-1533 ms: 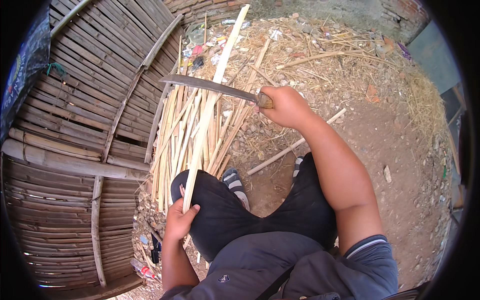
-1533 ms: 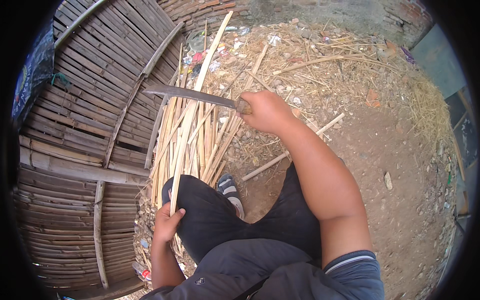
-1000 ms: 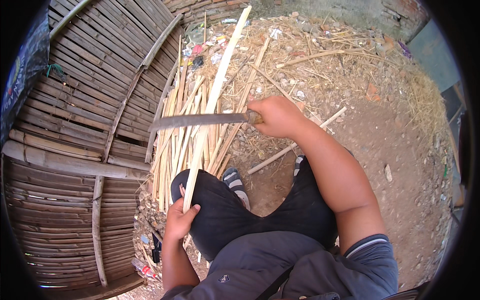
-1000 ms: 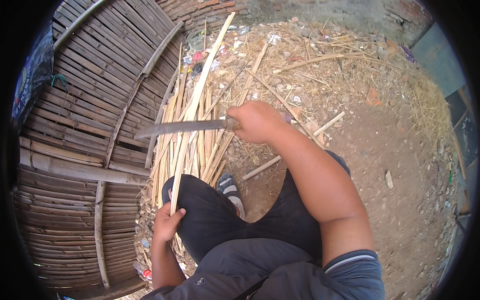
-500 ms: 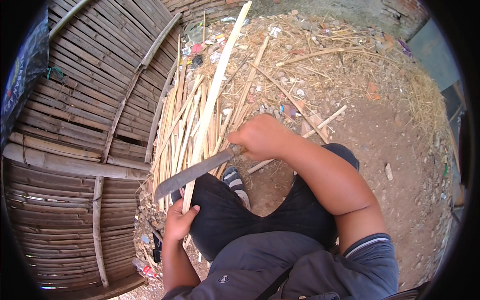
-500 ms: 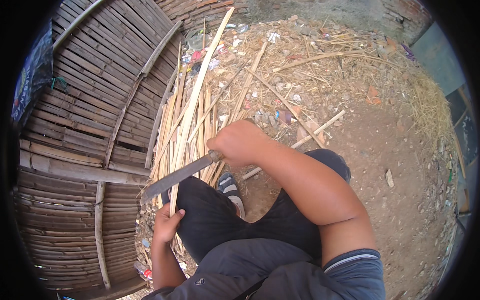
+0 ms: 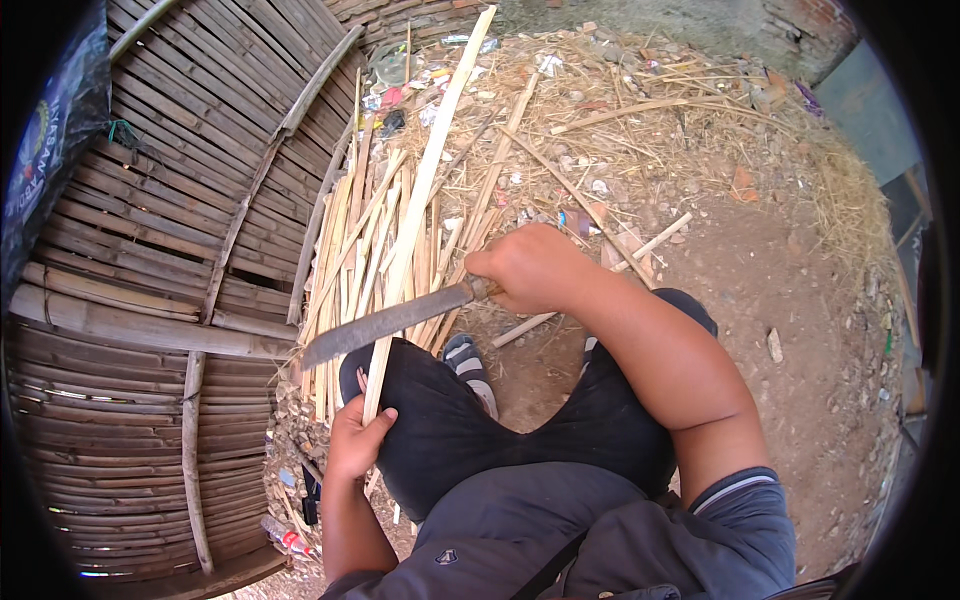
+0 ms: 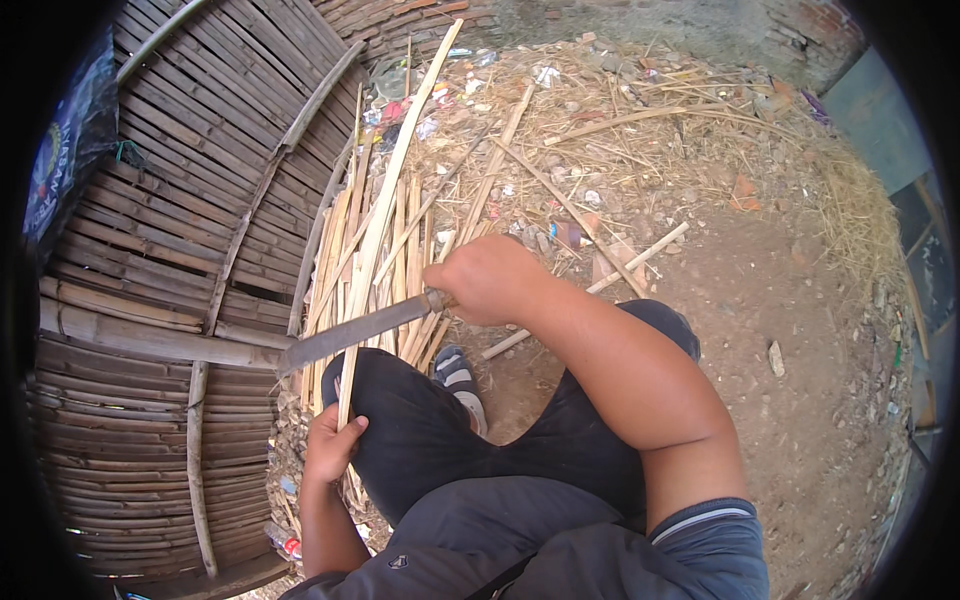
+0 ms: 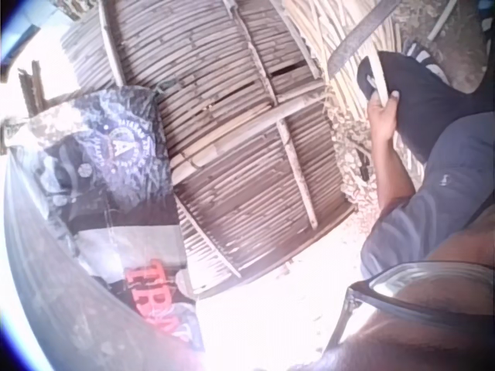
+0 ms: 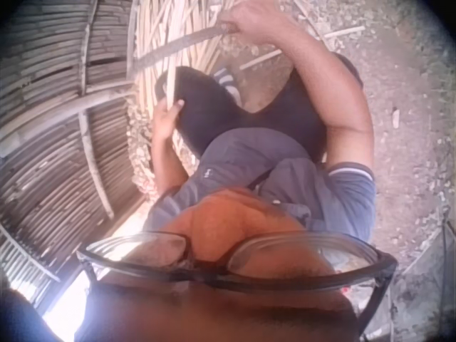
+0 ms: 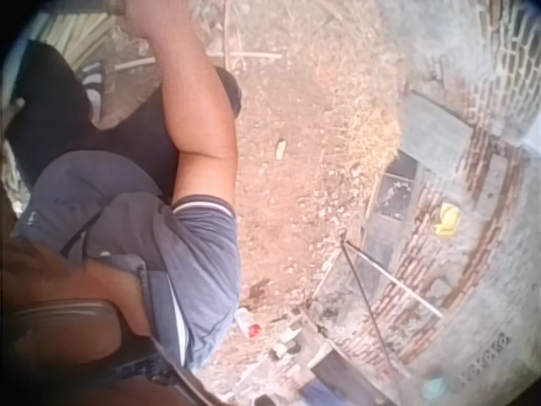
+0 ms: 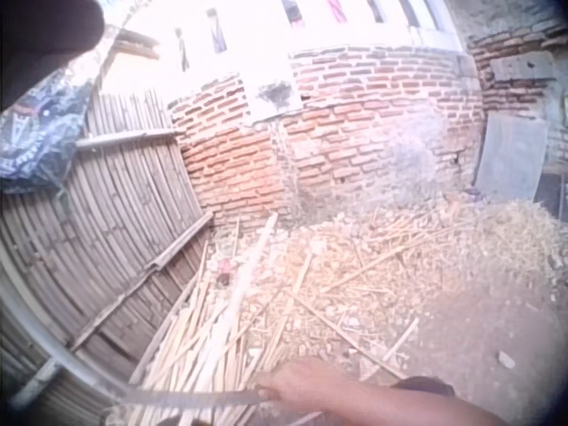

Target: The person shaves a strip of bamboo using a large blade, then repeats the process on a second strip.

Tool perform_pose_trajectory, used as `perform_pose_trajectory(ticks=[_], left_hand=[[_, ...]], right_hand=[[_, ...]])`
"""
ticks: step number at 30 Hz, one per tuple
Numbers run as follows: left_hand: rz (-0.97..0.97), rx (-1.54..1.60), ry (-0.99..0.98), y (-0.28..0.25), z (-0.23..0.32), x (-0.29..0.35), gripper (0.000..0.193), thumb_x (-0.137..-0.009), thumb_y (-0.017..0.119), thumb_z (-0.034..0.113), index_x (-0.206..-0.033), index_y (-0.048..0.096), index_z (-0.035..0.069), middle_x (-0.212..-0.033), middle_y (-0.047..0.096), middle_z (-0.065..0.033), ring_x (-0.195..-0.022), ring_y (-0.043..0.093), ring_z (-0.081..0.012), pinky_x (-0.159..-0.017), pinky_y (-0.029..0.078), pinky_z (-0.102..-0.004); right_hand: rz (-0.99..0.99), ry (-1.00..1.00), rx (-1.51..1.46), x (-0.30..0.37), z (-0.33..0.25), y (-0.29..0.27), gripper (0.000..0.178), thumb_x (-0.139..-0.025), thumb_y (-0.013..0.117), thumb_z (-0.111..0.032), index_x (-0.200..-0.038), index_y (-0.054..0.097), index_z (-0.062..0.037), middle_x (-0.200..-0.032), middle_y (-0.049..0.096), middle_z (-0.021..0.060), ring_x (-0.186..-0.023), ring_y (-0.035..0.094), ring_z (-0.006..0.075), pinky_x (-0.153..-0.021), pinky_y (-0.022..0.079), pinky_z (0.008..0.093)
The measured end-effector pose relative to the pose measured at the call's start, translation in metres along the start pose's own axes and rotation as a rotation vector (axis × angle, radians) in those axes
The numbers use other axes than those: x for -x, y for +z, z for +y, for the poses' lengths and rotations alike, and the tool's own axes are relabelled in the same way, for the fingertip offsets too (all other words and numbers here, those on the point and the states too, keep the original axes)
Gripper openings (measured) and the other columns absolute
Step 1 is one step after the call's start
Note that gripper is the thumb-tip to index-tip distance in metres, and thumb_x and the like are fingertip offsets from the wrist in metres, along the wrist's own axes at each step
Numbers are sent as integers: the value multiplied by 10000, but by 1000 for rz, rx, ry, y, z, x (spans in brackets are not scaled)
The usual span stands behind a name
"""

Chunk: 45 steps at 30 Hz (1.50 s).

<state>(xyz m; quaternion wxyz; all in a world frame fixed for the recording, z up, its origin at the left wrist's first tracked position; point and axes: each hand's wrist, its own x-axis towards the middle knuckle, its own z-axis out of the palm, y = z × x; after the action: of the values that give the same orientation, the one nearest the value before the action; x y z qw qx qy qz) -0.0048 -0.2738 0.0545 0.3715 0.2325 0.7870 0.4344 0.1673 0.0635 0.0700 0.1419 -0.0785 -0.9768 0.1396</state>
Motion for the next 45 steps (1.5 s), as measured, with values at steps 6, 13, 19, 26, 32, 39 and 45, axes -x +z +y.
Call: perform_pose_trajectory(ticks=[6, 13, 19, 26, 32, 39, 45], left_hand=[[-2, -74, 26, 0, 3, 2, 93, -946, 735, 96, -944, 671, 29, -789, 583, 76, -724, 483, -41, -653, 407, -239], [18, -72, 26, 7, 12, 1, 121, -939, 735, 93, -894, 635, 43, -741, 554, 72, -664, 469, -43, -601, 382, -238], [7, -92, 5, 2, 6, 3, 123, -947, 735, 98, -995, 683, -2, -805, 609, 62, -749, 522, -54, -673, 437, -250], [-17, -55, 22, -1, 8, 2, 137, -948, 730, 109, -882, 625, 51, -700, 553, 72, -633, 488, -43, -573, 388, -242], [-31, 10, 10, -2, 2, -3, 250, -950, 730, 117, -782, 544, 112, -628, 478, 86, -547, 422, -35, -501, 323, -241], [6, -54, 35, 2, 4, 4, 110, -954, 729, 113, -972, 671, 21, -786, 611, 51, -715, 534, -54, -643, 436, -246], [37, -29, 72, 13, 14, 3, 245, -940, 721, 92, -783, 534, 113, -628, 473, 77, -534, 421, -39, -490, 320, -237]], right_hand=[[-46, 111, -50, -5, 8, -16, 207, -778, 751, -191, -944, 679, -90, -801, 712, 144, -829, 722, 376, -711, 564, 508], [167, 273, -101, 4, 36, -20, 293, -815, 793, -271, -1003, 680, -77, -821, 708, 184, -848, 705, 402, -743, 551, 511], [-130, -32, 5, -5, -19, -9, 222, -777, 767, -211, -948, 688, -94, -800, 716, 144, -808, 720, 367, -720, 566, 495], [99, 283, -244, -9, 41, -16, 269, -831, 775, -278, -970, 688, -65, -811, 698, 202, -834, 708, 410, -743, 549, 517], [163, 277, -289, 0, 44, -13, 296, -852, 792, -324, -956, 687, -68, -802, 701, 183, -796, 698, 409, -717, 540, 501], [-147, -70, -18, -4, -22, -11, 191, -771, 747, -193, -934, 699, -106, -765, 690, 150, -806, 715, 375, -727, 562, 510], [118, 291, -299, 1, 49, -19, 253, -842, 769, -266, -985, 712, -65, -803, 703, 193, -799, 707, 392, -740, 551, 492]])
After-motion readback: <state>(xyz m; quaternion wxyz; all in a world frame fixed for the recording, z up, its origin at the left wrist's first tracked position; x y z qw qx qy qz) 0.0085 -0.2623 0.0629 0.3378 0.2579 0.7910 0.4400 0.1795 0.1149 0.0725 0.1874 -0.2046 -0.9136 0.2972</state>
